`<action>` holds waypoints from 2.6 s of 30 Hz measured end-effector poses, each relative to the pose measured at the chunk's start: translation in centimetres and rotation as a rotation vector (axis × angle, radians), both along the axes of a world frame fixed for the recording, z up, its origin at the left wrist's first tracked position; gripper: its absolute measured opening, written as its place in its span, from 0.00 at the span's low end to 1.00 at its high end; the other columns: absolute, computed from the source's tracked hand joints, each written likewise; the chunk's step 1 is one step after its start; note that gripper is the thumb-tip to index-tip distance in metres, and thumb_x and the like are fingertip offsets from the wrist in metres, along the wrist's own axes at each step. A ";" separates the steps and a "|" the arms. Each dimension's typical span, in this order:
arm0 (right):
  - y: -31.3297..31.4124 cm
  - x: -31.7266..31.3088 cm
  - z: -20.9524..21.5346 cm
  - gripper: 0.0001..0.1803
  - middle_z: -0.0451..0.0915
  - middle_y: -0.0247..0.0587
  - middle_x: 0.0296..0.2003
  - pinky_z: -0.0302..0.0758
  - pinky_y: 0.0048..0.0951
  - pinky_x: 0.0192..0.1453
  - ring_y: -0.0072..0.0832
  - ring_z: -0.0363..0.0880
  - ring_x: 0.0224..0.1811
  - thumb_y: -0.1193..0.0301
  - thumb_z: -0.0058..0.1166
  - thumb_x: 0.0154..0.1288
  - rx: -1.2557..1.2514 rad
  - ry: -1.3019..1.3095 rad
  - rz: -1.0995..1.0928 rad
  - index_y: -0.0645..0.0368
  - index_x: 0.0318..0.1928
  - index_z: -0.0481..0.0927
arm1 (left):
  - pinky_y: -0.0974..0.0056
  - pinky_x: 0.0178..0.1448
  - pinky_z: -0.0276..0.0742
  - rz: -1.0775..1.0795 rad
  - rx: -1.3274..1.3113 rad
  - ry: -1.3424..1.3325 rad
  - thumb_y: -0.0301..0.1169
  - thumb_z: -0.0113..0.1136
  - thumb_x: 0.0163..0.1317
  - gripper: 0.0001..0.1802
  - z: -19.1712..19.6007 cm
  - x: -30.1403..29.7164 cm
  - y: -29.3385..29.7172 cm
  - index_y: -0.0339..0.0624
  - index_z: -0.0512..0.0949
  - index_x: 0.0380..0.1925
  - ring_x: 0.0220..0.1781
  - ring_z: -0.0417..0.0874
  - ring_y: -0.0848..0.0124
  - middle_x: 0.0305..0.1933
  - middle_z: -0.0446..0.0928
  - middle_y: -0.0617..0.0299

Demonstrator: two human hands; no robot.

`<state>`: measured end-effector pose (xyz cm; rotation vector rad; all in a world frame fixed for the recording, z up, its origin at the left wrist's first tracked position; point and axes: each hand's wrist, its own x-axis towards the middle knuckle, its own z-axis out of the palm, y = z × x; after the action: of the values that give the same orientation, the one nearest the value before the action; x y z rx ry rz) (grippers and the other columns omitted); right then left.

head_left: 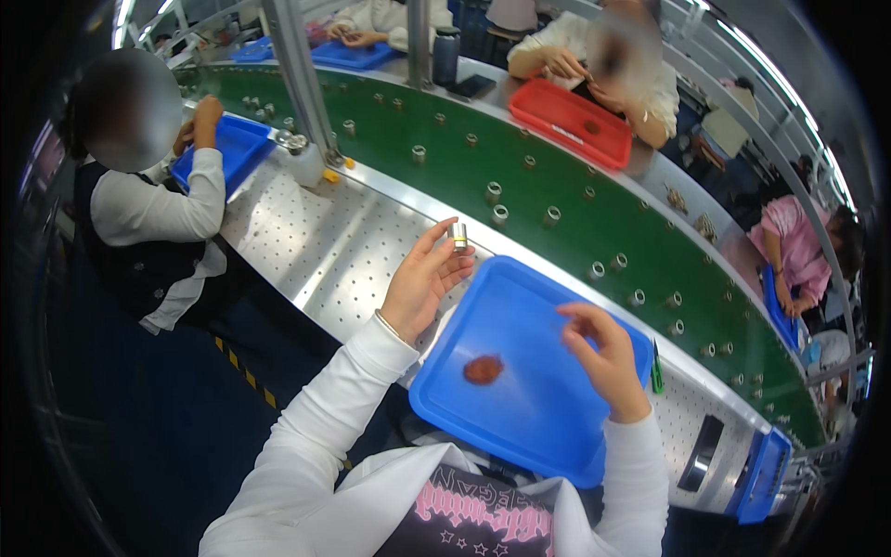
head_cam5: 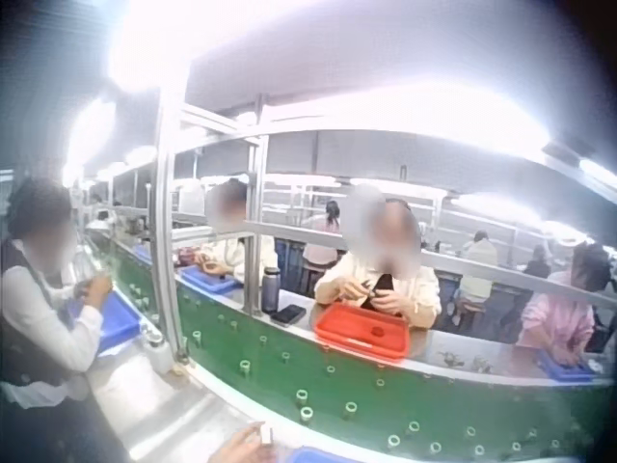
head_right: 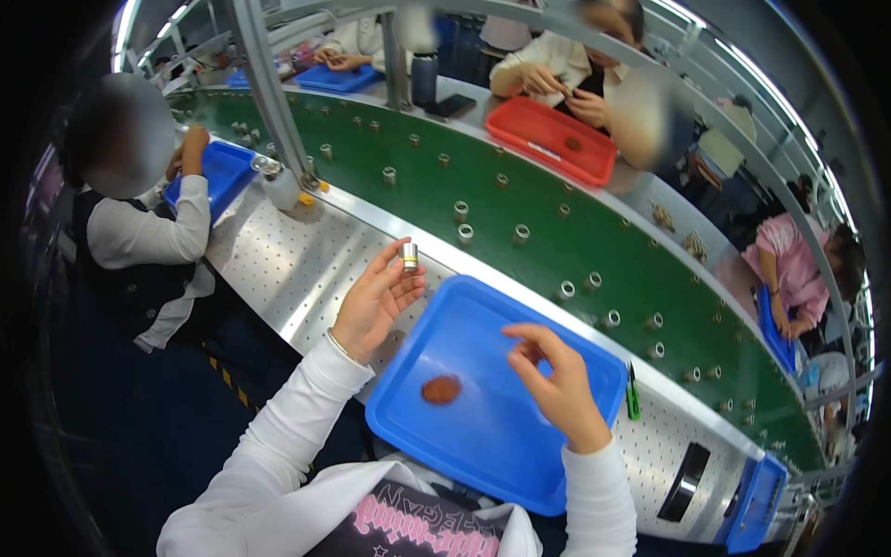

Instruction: The person picks up small cylindrical metal parts from a blue tray and a green conveyor belt, then uses a green tool to manipulate and assemble them. The person places the assembled parts back onto the conveyor belt.

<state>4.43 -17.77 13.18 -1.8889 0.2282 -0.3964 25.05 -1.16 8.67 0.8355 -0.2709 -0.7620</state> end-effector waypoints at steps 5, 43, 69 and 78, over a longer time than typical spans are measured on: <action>-4.4 -4.8 -2.4 0.12 0.75 0.33 0.28 0.68 0.17 0.36 0.18 0.71 0.29 0.79 0.49 0.61 0.066 -0.017 -0.271 0.65 0.45 0.76 | 0.66 0.49 0.77 0.204 0.032 0.006 0.33 0.49 0.67 0.18 -1.9 6.4 0.7 0.43 0.66 0.56 0.43 0.78 0.71 0.43 0.76 0.56; -9.6 -14.8 -13.0 0.07 0.72 0.29 0.26 0.57 0.14 0.26 0.11 0.61 0.23 0.74 0.46 0.67 -0.038 0.015 -1.035 0.64 0.39 0.76 | 0.62 0.52 0.74 0.380 -0.040 0.109 0.35 0.51 0.66 0.16 -6.0 17.3 -1.8 0.39 0.68 0.50 0.43 0.76 0.65 0.40 0.74 0.55; -9.5 -14.6 -12.9 0.08 0.72 0.29 0.27 0.57 0.13 0.25 0.11 0.61 0.23 0.74 0.46 0.68 -0.038 0.002 -1.030 0.64 0.39 0.76 | 0.72 0.36 0.70 0.350 -0.096 0.110 0.43 0.53 0.66 0.17 -6.2 20.0 -2.4 0.38 0.75 0.37 0.29 0.70 0.75 0.30 0.72 0.62; -9.8 -14.6 -13.1 0.08 0.71 0.28 0.25 0.56 0.13 0.25 0.11 0.61 0.23 0.73 0.46 0.68 -0.024 -0.006 -1.015 0.65 0.39 0.76 | 0.73 0.30 0.63 0.307 -0.150 0.114 0.45 0.52 0.65 0.18 -6.6 20.2 -2.2 0.40 0.74 0.34 0.24 0.65 0.77 0.24 0.69 0.65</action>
<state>-10.17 -27.53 0.11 -1.6694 1.1907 -1.0736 45.28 -3.33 2.03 0.6689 -0.0927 -0.4924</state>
